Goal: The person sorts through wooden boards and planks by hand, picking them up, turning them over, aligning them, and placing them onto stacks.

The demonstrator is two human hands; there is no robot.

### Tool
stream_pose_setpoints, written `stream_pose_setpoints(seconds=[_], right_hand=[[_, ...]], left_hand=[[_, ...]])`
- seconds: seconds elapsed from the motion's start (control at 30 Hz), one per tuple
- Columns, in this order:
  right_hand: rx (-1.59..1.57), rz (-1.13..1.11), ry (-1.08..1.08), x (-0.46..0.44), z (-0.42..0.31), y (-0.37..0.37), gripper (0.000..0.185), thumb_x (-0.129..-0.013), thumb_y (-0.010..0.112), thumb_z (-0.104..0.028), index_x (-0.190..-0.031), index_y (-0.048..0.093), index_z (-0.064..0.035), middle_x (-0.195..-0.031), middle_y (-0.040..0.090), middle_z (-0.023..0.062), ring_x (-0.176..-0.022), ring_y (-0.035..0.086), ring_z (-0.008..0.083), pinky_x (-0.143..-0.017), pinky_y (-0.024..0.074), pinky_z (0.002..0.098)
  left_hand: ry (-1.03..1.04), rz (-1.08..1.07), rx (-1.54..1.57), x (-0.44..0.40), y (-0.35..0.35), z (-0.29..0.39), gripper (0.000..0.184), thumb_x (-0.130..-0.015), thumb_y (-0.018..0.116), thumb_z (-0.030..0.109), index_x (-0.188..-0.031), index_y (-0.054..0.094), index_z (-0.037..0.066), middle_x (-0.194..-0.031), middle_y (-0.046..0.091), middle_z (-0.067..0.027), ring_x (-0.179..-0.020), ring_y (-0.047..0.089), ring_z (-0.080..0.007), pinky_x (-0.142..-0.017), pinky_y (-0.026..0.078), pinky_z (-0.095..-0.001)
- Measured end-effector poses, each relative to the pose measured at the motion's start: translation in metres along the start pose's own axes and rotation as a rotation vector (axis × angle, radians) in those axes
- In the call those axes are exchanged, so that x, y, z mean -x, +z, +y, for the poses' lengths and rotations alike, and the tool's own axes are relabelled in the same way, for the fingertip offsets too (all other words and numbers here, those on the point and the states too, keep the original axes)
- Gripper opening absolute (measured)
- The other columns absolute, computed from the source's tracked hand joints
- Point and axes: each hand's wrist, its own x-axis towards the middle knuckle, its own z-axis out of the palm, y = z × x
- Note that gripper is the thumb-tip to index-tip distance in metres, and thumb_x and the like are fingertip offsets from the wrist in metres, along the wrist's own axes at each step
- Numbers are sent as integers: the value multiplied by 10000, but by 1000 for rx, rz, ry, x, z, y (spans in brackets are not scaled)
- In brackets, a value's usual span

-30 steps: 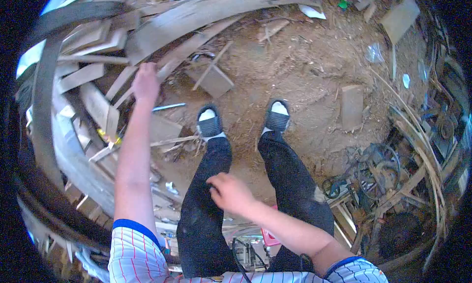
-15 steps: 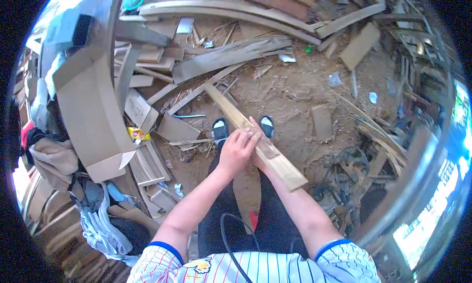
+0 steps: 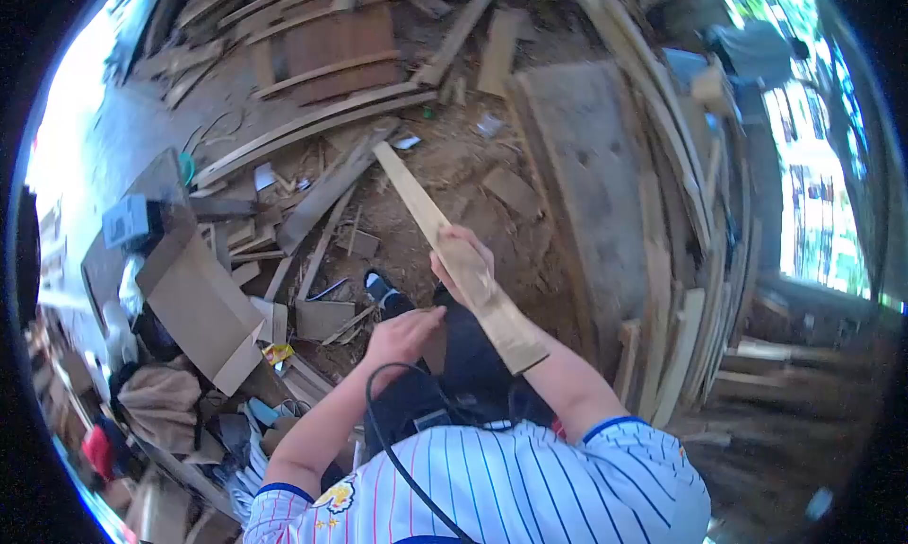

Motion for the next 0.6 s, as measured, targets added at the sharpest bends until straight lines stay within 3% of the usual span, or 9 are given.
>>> stream_pose_setpoints(seconds=[0.1, 0.2, 0.27, 0.37, 0.43, 0.5, 0.53, 0.57, 0.6], right_hand=[[-77, -3, -12, -18, -51, -64, 407, -785, 759, -86, -1149, 583, -39, -1040, 630, 74, -929, 608, 114, -824, 504, 252], [-98, 64, -36, -8, -88, -109, 399, -772, 752, -58, -1134, 586, -47, -1039, 632, 58, -942, 607, 109, -831, 498, 242], [-222, 41, -86, 11, -94, -132, 424, -760, 772, -69, -1139, 585, -54, -1050, 632, 59, -963, 610, 110, -841, 497, 242], [-457, 31, -124, 43, -123, -160, 397, -788, 753, -28, -1144, 583, -69, -1053, 624, 52, -964, 611, 110, -848, 498, 244], [-571, 87, -147, 68, -138, -172, 372, -827, 710, 27, -1154, 584, -95, -1044, 611, 34, -959, 606, 107, -848, 504, 255], [-1165, -297, 335, 91, -132, -183, 319, -875, 665, 15, -1154, 584, -116, -1028, 601, 19, -962, 599, 104, -813, 507, 257], [-1085, -430, 310, 97, -126, -200, 260, -974, 548, -91, -1231, 566, -123, -1098, 597, 13, -988, 601, 118, -819, 513, 296], [-1430, -430, 575, 99, -124, -213, 281, -935, 618, -169, -1196, 539, -103, -1089, 627, 43, -950, 643, 150, -776, 533, 338], [-895, -249, 249, 106, -121, -228, 281, -913, 639, -215, -1143, 536, -88, -1046, 649, 74, -918, 659, 200, -749, 532, 362]], left_hand=[[-281, -127, 149, 18, 13, 11, 283, -927, 574, 120, -1198, 612, 49, -999, 697, -93, -853, 690, -234, -728, 555, -314], [-588, -204, 588, 0, 1, 27, 433, -993, 529, 340, -1329, 528, 67, -1066, 686, -96, -933, 674, -211, -772, 558, -352], [-795, 33, 1078, -21, -9, 43, 686, -961, 475, 564, -1442, 396, 82, -1197, 635, -119, -1115, 599, -235, -881, 529, -441], [-734, 237, 1534, -63, -20, 75, 829, -910, 459, 665, -1470, 321, 70, -1310, 567, -140, -1241, 503, -298, -963, 471, -509], [-717, 257, 1771, -88, -22, 91, 789, -924, 466, 634, -1434, 363, 41, -1258, 583, -135, -1250, 487, -323, -995, 440, -513], [-616, 432, 1686, -108, -10, 103, 468, -977, 478, 457, -1158, 511, 27, -948, 571, -81, -1011, 562, -269, -892, 478, -449], [-592, 385, 1747, -106, -7, 81, 361, -977, 471, 392, -1052, 507, 40, -882, 541, -62, -912, 553, -237, -842, 479, -408], [-573, 327, 1813, -102, -5, 55, 278, -977, 464, 326, -946, 504, 53, -816, 511, -44, -812, 543, -205, -792, 479, -367], [-573, 336, 1925, -102, -8, 40, 232, -965, 451, 283, -887, 480, 66, -778, 486, -32, -760, 525, -188, -762, 472, -342]])
